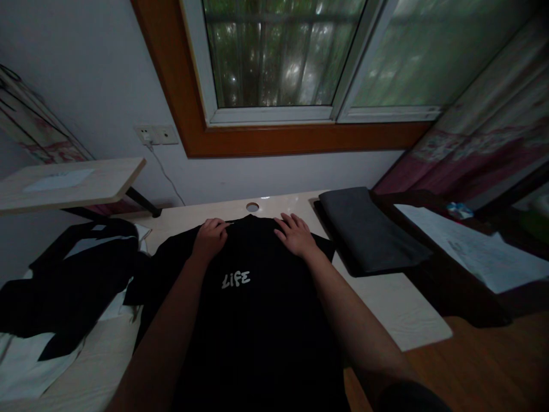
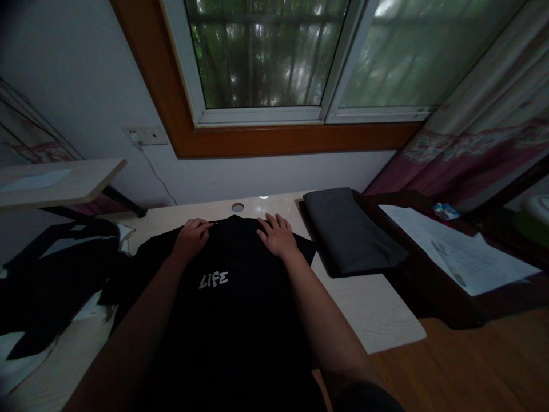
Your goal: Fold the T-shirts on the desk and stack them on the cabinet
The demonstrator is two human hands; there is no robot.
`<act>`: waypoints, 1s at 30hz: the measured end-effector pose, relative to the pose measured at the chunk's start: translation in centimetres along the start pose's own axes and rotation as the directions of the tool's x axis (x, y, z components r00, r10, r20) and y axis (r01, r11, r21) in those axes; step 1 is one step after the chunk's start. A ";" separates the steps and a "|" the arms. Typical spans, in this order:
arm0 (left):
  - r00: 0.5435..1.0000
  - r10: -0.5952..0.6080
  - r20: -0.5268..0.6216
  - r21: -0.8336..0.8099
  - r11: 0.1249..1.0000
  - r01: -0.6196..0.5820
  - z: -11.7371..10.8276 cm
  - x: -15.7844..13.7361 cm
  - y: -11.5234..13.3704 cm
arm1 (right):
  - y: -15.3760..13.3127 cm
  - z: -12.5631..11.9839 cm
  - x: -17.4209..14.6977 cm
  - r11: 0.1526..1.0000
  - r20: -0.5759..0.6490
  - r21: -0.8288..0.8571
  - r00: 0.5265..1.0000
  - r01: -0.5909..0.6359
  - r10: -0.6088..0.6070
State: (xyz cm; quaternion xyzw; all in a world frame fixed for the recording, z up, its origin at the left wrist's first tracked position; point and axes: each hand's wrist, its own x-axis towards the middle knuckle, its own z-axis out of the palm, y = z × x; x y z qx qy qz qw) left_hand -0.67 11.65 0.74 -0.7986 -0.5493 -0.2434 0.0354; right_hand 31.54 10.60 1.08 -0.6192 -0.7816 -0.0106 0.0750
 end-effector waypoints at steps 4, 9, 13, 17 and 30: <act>1.000 -0.009 0.005 0.022 1.000 0.009 0.2 -0.1 0.1 | 0.0 0.1 0.0 1.000 -0.014 0.012 1.000 0.005 -0.005; 1.000 0.006 -0.007 0.035 0.999 -0.006 0.5 -0.2 -0.1 | 0.1 0.2 0.0 1.000 -0.007 0.018 1.000 0.001 -0.001; 1.000 -0.002 0.014 0.028 1.000 0.001 0.5 -0.2 -0.2 | 0.0 0.0 0.1 1.000 0.009 0.018 1.000 0.004 -0.004; 0.999 0.013 0.050 0.038 0.999 -0.015 0.3 -0.5 -0.3 | 0.1 0.0 0.2 1.000 0.027 0.025 1.000 0.004 -0.005; 0.998 -0.069 0.001 0.092 0.993 0.069 -2.9 -4.5 -3.5 | 0.4 0.4 0.4 0.999 0.042 0.033 0.999 0.011 -0.012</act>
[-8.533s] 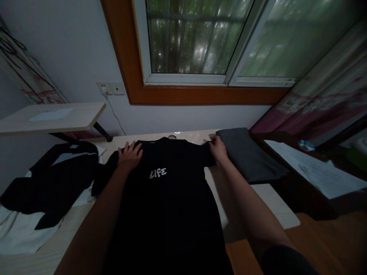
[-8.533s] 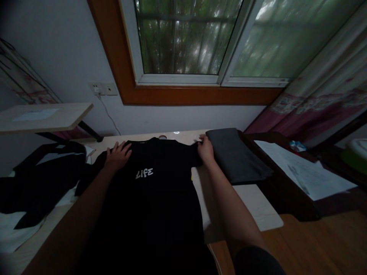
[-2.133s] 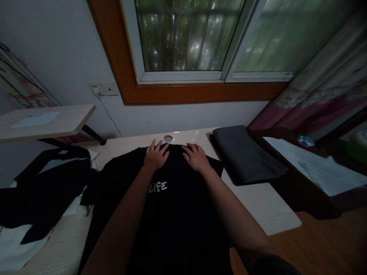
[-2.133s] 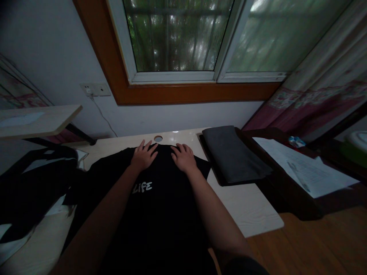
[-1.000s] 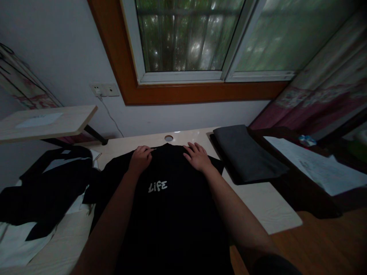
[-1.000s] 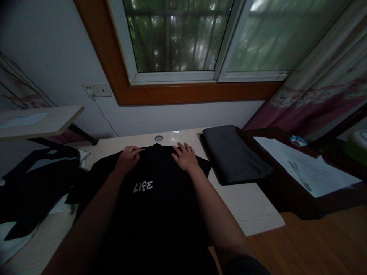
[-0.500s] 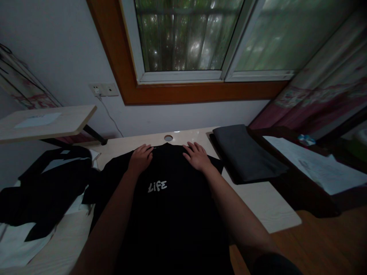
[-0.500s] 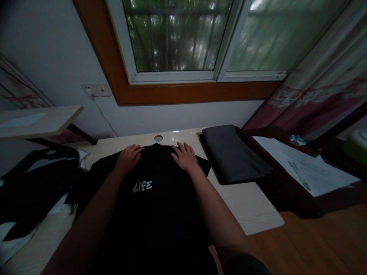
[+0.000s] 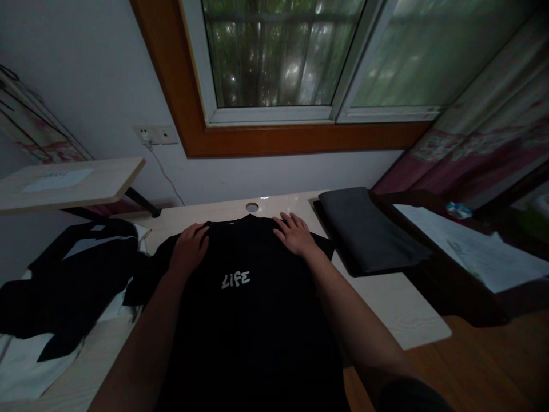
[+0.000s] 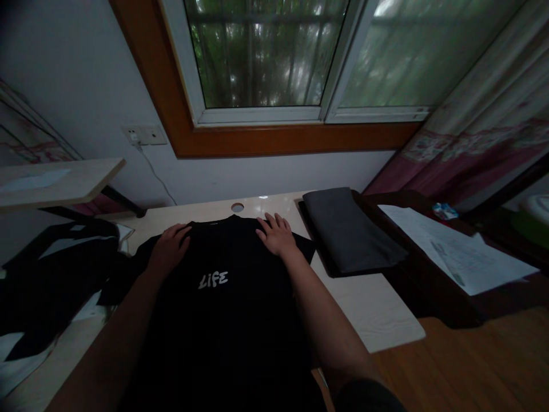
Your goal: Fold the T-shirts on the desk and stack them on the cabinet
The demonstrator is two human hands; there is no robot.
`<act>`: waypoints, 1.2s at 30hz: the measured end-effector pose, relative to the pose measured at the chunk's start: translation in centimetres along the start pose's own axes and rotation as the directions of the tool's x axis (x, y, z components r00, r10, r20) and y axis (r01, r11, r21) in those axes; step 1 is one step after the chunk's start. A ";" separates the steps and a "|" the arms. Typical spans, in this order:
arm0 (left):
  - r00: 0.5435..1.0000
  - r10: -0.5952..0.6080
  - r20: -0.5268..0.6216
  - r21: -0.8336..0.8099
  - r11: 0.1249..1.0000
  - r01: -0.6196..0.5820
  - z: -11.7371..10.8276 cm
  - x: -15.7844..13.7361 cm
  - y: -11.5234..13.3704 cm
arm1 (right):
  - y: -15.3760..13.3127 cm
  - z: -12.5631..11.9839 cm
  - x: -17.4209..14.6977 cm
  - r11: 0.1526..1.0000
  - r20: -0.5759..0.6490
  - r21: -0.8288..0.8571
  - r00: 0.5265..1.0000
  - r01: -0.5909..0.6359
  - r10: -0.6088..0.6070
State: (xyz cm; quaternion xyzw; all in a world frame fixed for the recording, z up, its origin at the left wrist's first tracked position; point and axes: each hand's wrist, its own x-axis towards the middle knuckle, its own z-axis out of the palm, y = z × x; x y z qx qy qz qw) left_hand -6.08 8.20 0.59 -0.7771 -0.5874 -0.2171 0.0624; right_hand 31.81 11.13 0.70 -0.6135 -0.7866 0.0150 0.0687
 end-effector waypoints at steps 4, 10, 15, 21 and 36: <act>0.997 -0.008 0.079 0.089 0.996 0.001 -0.2 -1.2 -0.8 | 0.1 0.1 0.1 1.000 0.000 0.003 1.000 0.003 -0.003; 0.983 -0.059 0.174 0.197 0.980 0.024 -0.4 -1.8 -0.8 | 0.2 0.4 0.5 1.000 0.024 0.016 1.000 -0.002 0.002; 0.974 -0.094 0.208 0.213 0.976 0.048 -0.6 -1.3 -1.0 | -0.1 0.4 1.1 1.000 0.031 0.020 0.999 -0.007 0.006; 0.969 -0.091 0.230 0.230 0.973 0.036 -0.4 -0.5 -2.2 | -0.1 0.1 2.1 0.998 0.010 0.057 1.000 0.018 -0.019; 0.963 -0.107 0.249 0.245 0.969 0.044 -0.3 0.5 -4.8 | -0.7 -1.7 -1.6 0.994 -0.187 0.060 0.979 0.094 -0.081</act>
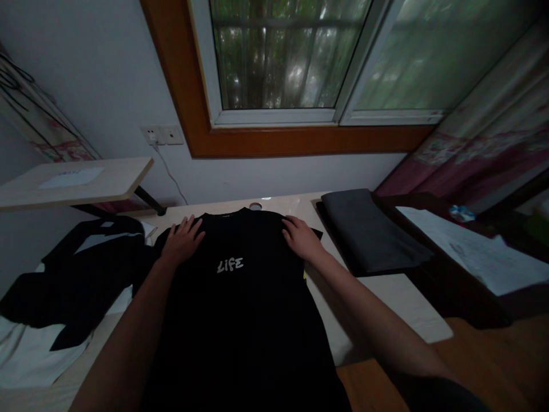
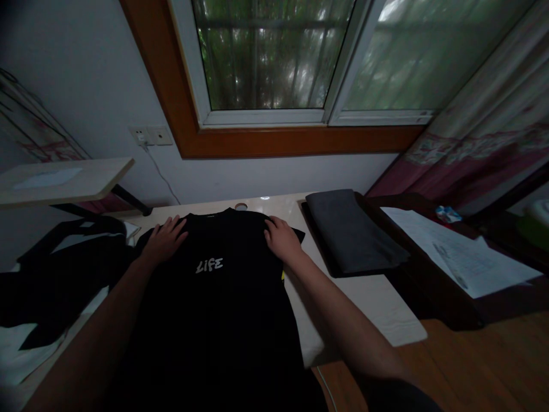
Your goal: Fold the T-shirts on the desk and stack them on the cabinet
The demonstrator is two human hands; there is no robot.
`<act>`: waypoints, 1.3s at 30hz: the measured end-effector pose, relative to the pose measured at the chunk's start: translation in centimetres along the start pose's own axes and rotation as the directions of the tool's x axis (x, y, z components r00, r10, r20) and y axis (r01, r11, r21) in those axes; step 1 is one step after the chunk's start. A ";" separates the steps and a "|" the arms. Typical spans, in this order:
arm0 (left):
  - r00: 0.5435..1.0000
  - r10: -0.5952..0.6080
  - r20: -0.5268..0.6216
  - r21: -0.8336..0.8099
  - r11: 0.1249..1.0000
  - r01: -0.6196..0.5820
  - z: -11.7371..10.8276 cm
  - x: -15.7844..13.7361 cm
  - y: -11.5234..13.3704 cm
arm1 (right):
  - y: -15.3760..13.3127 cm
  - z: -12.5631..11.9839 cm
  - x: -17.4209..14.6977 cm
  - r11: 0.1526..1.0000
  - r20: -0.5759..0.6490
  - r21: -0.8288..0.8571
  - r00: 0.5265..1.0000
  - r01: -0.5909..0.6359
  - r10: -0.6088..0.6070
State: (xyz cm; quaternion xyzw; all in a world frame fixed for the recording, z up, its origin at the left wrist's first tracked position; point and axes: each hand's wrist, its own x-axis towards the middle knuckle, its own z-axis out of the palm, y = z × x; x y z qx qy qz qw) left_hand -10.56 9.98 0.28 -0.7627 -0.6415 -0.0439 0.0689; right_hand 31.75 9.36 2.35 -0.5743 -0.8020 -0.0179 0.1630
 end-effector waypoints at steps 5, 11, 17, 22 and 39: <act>0.999 -0.005 -0.047 -0.022 1.000 0.004 -0.6 -0.4 0.5 | 0.5 0.7 -2.4 0.999 0.112 -0.048 0.994 0.006 0.000; 0.988 0.011 -0.157 -0.068 0.997 -0.022 -2.1 -1.3 2.0 | 3.5 0.7 -1.4 0.999 0.182 0.033 0.983 0.009 -0.015; 0.980 0.148 -0.134 -0.125 0.978 -0.165 -3.4 -1.9 6.7 | 5.1 -0.5 -0.6 0.993 0.042 0.116 0.999 -0.010 0.005; 0.912 0.386 -0.136 -0.256 0.876 -0.409 -4.3 -2.3 13.3 | 5.1 -3.0 -1.1 0.993 0.086 0.005 0.989 -0.121 0.120; 0.811 0.561 -0.163 -0.409 0.710 -0.573 -5.0 -2.9 27.0 | 7.7 -0.7 0.0 0.998 0.174 -0.044 0.983 -0.044 0.051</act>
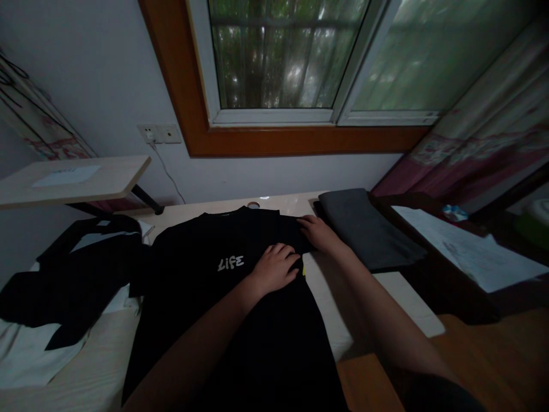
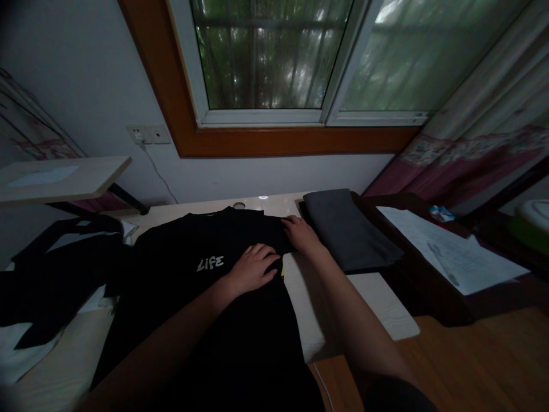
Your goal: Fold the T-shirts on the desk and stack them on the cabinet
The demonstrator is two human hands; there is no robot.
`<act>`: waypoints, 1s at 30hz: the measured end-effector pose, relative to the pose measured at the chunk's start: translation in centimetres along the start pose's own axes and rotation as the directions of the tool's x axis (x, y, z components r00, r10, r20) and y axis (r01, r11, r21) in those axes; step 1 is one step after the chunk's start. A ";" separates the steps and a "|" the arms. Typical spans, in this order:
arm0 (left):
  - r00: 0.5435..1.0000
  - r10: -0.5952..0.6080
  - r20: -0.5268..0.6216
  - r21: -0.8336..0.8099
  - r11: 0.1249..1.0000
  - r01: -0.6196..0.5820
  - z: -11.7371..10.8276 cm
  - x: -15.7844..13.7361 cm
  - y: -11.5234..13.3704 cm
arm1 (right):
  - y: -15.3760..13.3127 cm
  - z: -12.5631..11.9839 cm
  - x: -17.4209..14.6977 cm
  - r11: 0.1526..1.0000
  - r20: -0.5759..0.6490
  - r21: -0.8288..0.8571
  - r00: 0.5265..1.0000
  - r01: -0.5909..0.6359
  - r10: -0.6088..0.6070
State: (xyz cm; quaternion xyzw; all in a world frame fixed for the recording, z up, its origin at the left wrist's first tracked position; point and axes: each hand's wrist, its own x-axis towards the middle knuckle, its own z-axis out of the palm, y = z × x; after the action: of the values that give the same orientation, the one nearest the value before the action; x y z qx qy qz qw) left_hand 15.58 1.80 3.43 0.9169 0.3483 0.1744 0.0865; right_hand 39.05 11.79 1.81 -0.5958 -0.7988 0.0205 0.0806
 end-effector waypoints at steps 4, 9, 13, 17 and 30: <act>0.999 0.035 0.020 -0.027 0.999 -0.035 0.0 -1.2 -0.7 | -0.2 0.3 0.0 0.999 -0.031 -0.014 0.999 -0.030 0.030; 1.000 -0.002 -0.012 -0.034 0.999 0.001 -0.1 -1.8 -1.1 | -1.1 -0.2 -0.1 0.982 -0.096 -0.060 0.980 -0.181 0.175; 0.975 -0.171 -0.143 0.000 0.985 0.172 0.6 -1.6 -1.8 | -1.4 -0.7 0.2 0.944 -0.020 -0.062 0.946 -0.323 0.323; 0.970 -0.181 -0.159 0.028 0.982 0.188 1.3 -1.5 -2.6 | -0.8 -1.0 0.8 0.934 0.093 0.052 0.933 -0.354 0.348; 0.958 -0.238 -0.160 -0.180 0.961 0.209 1.0 0.4 -4.9 | -3.1 -5.0 1.1 0.754 -0.287 0.657 0.921 -0.011 0.263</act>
State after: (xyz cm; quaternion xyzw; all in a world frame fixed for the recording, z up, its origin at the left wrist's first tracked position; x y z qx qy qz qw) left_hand 13.24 5.66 1.17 0.8420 0.4411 0.2734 0.1475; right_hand 36.54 11.65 7.25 -0.5829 -0.6672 0.1887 0.4237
